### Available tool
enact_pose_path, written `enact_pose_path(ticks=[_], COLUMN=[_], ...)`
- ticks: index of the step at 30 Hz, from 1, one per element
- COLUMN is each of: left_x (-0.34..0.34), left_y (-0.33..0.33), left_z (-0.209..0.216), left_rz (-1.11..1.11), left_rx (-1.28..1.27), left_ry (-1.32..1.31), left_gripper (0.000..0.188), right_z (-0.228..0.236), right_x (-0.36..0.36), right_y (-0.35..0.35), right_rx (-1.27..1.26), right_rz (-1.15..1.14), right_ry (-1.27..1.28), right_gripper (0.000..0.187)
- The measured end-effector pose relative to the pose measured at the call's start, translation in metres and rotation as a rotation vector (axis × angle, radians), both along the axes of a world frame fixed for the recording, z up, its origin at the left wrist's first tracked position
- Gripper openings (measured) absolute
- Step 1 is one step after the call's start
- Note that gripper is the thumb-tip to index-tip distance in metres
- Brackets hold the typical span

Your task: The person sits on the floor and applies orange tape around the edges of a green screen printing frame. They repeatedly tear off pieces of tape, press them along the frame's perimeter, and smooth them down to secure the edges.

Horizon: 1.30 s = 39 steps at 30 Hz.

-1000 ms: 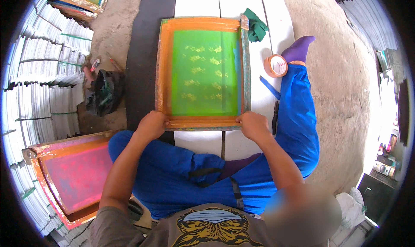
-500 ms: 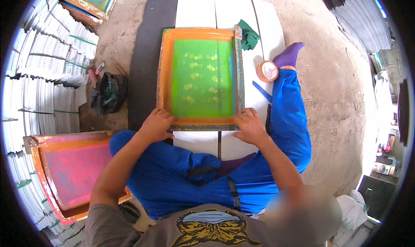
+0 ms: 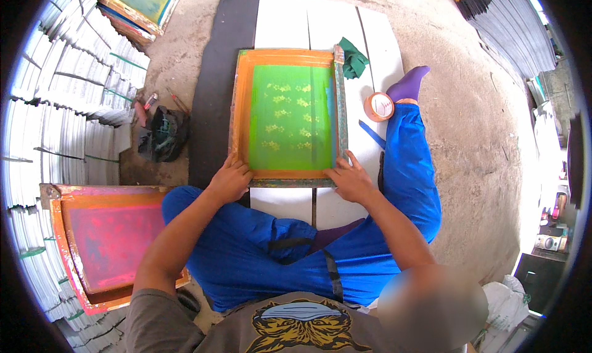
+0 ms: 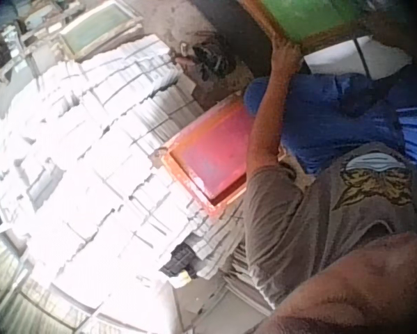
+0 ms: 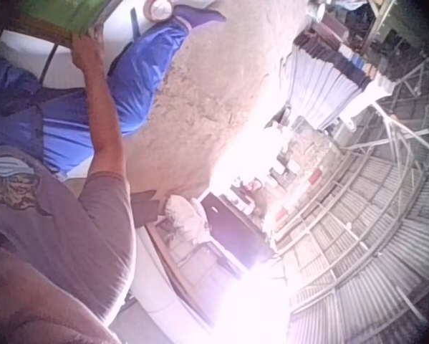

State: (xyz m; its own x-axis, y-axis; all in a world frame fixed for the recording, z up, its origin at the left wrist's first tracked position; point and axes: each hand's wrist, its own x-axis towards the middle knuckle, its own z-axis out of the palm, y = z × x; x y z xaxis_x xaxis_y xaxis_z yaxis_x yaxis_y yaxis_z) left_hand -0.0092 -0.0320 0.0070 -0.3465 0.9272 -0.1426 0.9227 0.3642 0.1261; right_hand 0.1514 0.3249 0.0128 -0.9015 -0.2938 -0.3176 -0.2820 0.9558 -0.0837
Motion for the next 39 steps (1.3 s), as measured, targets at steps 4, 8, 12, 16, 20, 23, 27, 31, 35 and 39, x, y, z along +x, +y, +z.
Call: enact_pose_path(ticks=[4, 8, 12, 16, 20, 23, 27, 31, 35, 39], left_x=[0.0, -0.002, -0.003, -0.002, -0.005, -0.009, -0.023, -0.03, -0.023, -0.027], left_y=[0.001, -0.002, -0.001, 0.0, 0.003, 0.0, 0.0, -0.013, -0.024, -0.032], left_z=[-0.001, -0.008, -0.002, -0.005, -0.001, -0.002, -0.012, -0.035, -0.039, -0.028], left_rz=[0.005, 0.014, 0.033, 0.024, 0.05, 0.043, 0.057, -0.005, -0.129, -0.175], left_rx=[-0.043, -0.04, -0.066, -0.016, -0.191, -0.132, 0.071, -0.029, -0.054, -0.055], left_ry=[-0.019, 0.002, -0.04, 0.024, -0.079, -0.051, 0.005, 0.0, 0.257, 0.225], left_gripper=[0.039, 0.036, 0.037, 0.037, 0.052, 0.047, 0.047, 0.06, 0.059, 0.058], right_z=[0.0, -0.006, 0.001, 0.005, 0.002, 0.005, -0.005, -0.029, -0.044, -0.047], right_x=[0.0, -0.003, -0.004, 0.001, 0.007, 0.002, -0.002, 0.006, 0.019, 0.032], right_y=[0.006, 0.009, 0.014, 0.015, 0.016, 0.014, 0.023, 0.031, 0.029, 0.022], right_rx=[-0.063, -0.029, -0.004, -0.057, -0.093, -0.121, -0.2, -0.203, -0.108, 0.024], right_rz=[0.07, 0.104, 0.119, 0.038, 0.009, -0.056, -0.114, -0.037, 0.038, 0.086], right_ry=[0.028, 0.037, 0.046, -0.035, 0.009, -0.036, 0.164, 0.352, 0.468, 0.562], right_gripper=[0.054, 0.055, 0.054, 0.053, 0.052, 0.054, 0.052, 0.044, 0.044, 0.046])
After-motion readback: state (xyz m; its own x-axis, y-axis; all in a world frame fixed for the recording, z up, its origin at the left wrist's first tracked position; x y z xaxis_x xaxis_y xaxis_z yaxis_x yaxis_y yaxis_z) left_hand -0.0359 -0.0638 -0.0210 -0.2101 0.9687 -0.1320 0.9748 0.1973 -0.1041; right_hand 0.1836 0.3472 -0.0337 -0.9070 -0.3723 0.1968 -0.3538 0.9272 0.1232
